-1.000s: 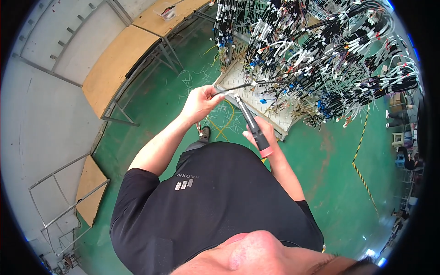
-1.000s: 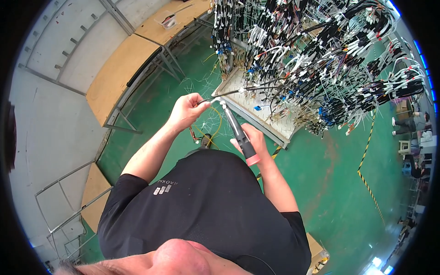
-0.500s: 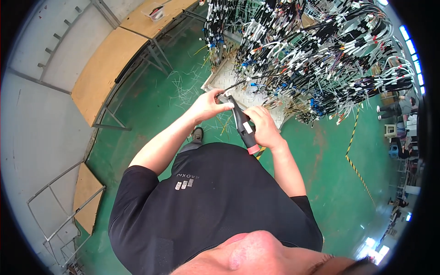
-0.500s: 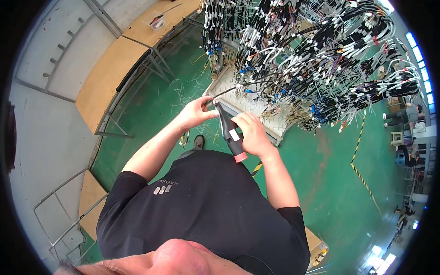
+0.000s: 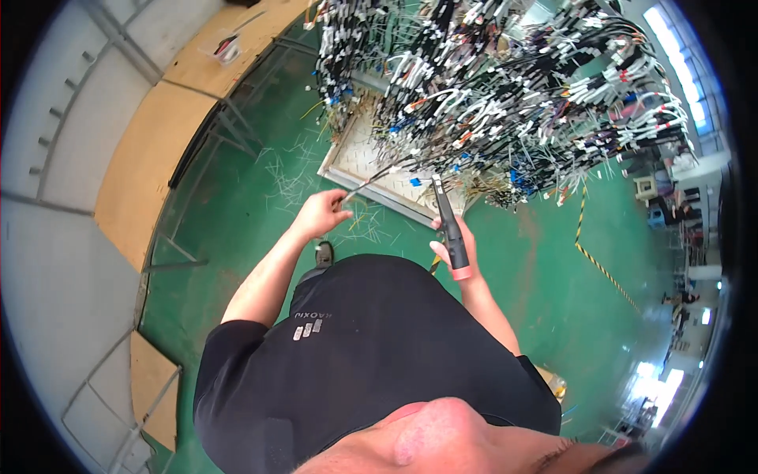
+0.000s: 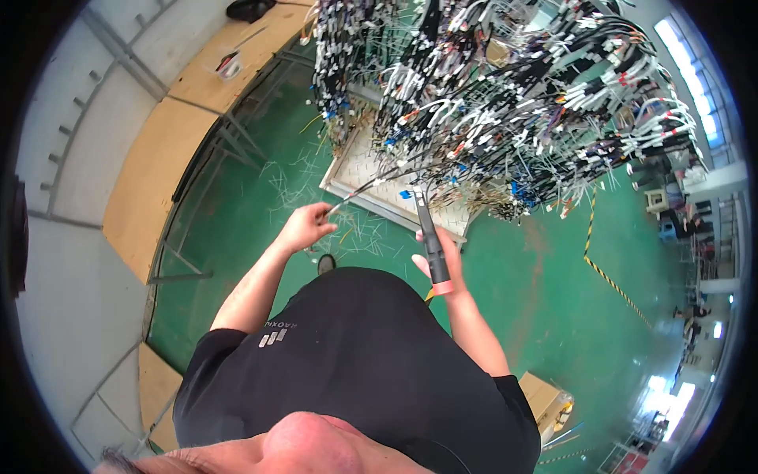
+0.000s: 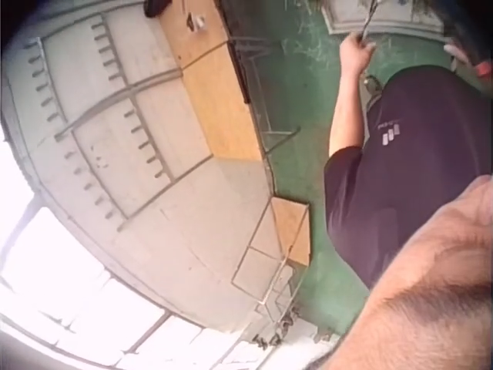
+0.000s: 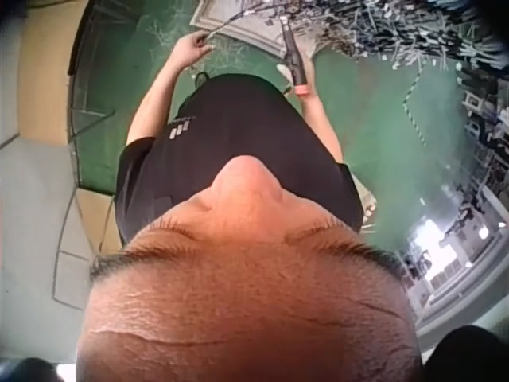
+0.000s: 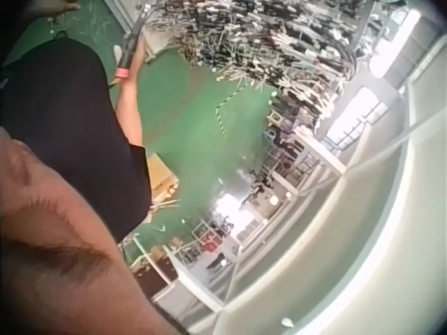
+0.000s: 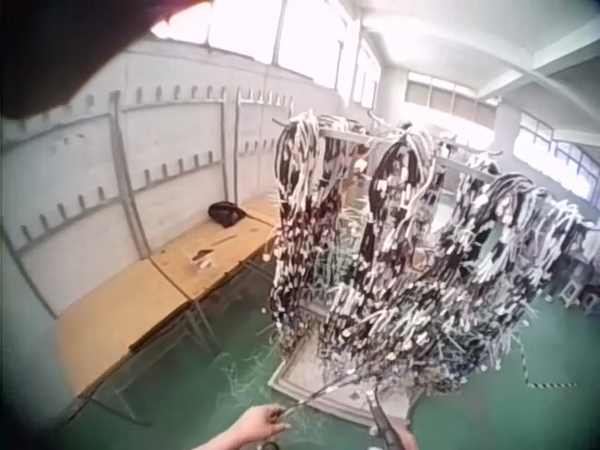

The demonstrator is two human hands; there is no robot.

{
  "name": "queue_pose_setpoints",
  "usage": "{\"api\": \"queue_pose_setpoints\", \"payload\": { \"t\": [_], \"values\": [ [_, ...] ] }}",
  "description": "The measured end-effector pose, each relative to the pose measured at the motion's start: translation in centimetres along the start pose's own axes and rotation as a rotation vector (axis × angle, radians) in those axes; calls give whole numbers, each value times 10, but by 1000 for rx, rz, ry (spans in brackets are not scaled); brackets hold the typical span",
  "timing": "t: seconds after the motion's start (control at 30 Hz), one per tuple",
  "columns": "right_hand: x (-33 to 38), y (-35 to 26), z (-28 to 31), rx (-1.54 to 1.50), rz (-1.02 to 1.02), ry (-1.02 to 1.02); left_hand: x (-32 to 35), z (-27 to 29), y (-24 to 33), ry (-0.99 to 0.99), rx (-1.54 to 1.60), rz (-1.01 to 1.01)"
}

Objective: Secure bundles of wires using a cable tie gun.

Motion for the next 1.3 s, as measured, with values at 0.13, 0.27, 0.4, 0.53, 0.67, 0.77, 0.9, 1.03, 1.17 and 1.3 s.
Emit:
{"api": "queue_pose_setpoints", "payload": {
  "t": [0.13, 0.27, 0.4, 0.53, 0.67, 0.77, 0.9, 1.03, 1.17, 1.3],
  "values": [
    [42, 61, 3, -567, -246, 347, -9, -36, -30, -115, -59, -155],
    [68, 99, 23, -675, -451, 663, -13, -49, -22, -248, -78, -271],
    [76, 112, 45, -804, -493, 810, -31, -54, -29, -261, -158, -282],
    [70, 119, 78, -801, -466, 807, -54, -71, -36, -292, -251, -318],
    [37, 128, 117, -776, -407, 650, -79, -113, -55, -342, -361, -196],
    [6, 126, 148, -680, -345, 488, -88, -146, -55, -427, -361, -133],
    [-45, 126, 172, -735, -365, 225, -91, -191, -80, -409, -347, 5],
    [-85, 142, 186, -790, -398, 28, -91, -197, -59, -390, -412, 86],
    [-119, 146, 181, -790, -409, -202, -94, -191, -46, -306, -533, 225],
    [-140, 136, 166, -766, -329, -412, -99, -165, -14, -117, -665, 428]
  ]
}}
Point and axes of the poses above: each hand's wrist, its own x-axis away from the middle knuckle, its own z-axis out of the back of the hand, y = z × x, the point moved 8 cm from there along -x, towards the middle knuckle, and after that the axes turned 12 degrees about -x, right-handed, at the moved point
